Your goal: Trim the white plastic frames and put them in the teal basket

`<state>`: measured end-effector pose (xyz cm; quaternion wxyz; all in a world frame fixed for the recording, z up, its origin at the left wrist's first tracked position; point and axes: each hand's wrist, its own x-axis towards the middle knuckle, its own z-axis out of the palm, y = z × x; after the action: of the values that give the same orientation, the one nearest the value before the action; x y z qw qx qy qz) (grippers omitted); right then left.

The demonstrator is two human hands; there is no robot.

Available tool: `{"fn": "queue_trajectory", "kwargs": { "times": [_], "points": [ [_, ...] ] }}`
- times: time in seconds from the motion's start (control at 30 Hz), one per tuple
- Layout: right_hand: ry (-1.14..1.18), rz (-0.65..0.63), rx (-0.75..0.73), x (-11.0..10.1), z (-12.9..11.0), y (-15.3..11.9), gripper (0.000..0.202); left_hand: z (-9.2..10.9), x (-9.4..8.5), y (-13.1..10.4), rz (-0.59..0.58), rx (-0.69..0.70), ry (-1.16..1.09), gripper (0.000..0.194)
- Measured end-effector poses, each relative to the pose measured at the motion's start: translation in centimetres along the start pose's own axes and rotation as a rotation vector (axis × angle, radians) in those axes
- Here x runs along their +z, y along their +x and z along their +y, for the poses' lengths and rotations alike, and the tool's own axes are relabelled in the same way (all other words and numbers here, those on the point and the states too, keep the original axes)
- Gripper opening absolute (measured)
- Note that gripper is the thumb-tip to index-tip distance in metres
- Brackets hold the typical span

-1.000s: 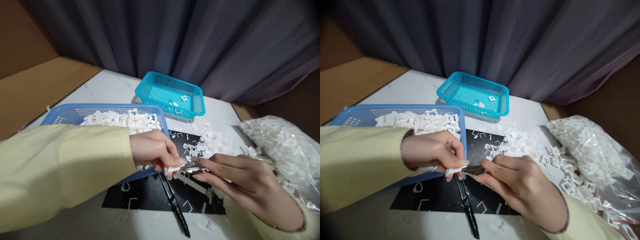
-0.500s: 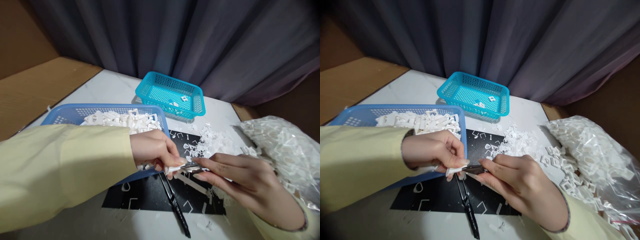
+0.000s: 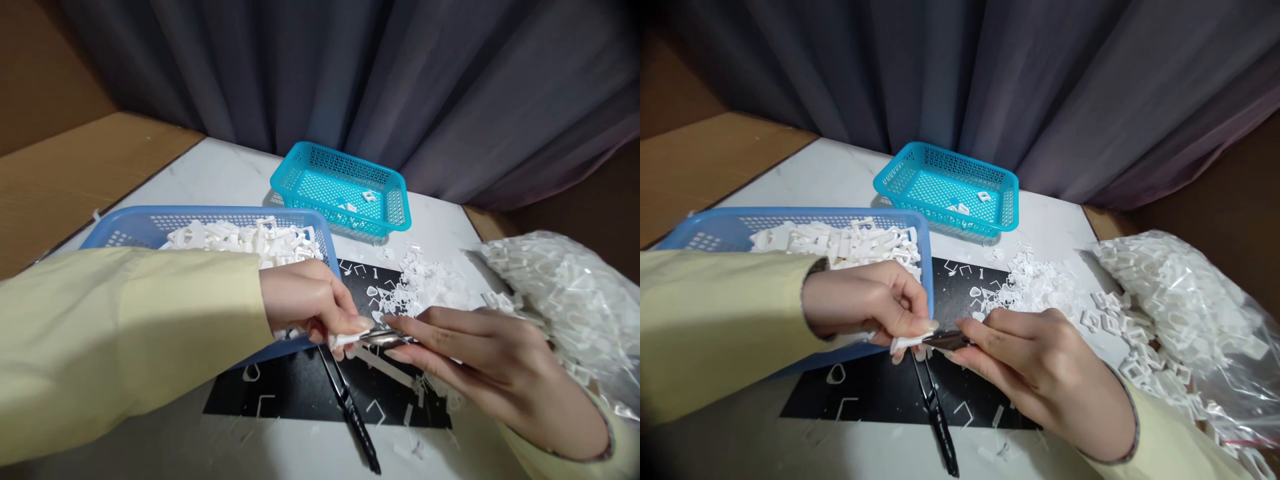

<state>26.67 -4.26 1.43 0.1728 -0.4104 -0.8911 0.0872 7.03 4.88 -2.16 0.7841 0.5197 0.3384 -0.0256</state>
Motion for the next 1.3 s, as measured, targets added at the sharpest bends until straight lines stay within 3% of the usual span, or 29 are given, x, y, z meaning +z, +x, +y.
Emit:
{"fn": "queue_trajectory", "kwargs": {
  "times": [1.3],
  "points": [
    [0.125, -0.063, 0.056, 0.13, 0.27, -0.04, 0.022, 0.02, -0.08, 0.09, -0.010, 0.010, -0.051, 0.017]
  ]
}}
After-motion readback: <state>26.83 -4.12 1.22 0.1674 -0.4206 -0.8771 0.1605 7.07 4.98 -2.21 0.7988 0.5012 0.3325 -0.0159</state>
